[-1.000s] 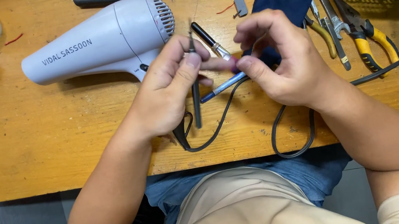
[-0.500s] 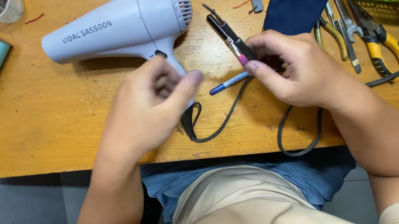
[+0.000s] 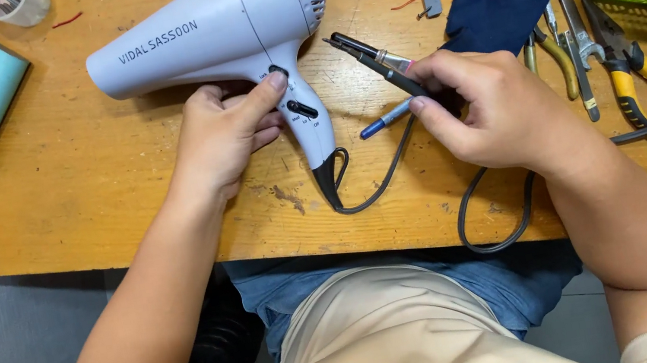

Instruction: Inspecting and repairing a hair dryer using a pen as a probe to reach an internal component.

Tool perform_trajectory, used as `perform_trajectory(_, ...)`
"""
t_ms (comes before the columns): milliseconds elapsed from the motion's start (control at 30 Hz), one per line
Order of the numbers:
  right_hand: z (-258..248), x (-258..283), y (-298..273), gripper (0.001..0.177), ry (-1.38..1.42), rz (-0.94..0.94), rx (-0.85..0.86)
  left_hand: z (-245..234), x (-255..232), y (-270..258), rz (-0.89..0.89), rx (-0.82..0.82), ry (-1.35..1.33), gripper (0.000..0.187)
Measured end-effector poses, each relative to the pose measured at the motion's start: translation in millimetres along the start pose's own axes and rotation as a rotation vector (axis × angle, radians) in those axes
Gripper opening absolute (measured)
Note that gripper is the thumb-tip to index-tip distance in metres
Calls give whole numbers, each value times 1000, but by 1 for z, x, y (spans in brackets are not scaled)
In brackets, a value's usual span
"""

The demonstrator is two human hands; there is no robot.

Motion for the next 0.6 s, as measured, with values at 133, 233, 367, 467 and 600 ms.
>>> perform_trajectory(133,-3,2,2,17,70,-17,-85,-3,16,12,120,65,-138,77)
perform_trajectory(233,-6,1,0,18,82,-33,-103,-9,26,18,108,159,-333,51)
perform_trajectory(367,-9,4,-1,18,123,-87,-131,10,12,-23,124,373,-720,19)
perform_trajectory(467,-9,7,-2,19,141,-130,-133,19,30,-14,159,461,-865,13)
perform_trajectory(600,-13,3,-10,25,42,-228,-101,22,21,8,5,657,-881,6)
Point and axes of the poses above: each hand's wrist, its own y-axis towards the middle knuckle, its own z-axis out of the palm, x = y × z, the point moved 2 cm from there along y, towards the middle knuckle, and after that the axes turned 12 degrees about -y, right-handed, at the moved point
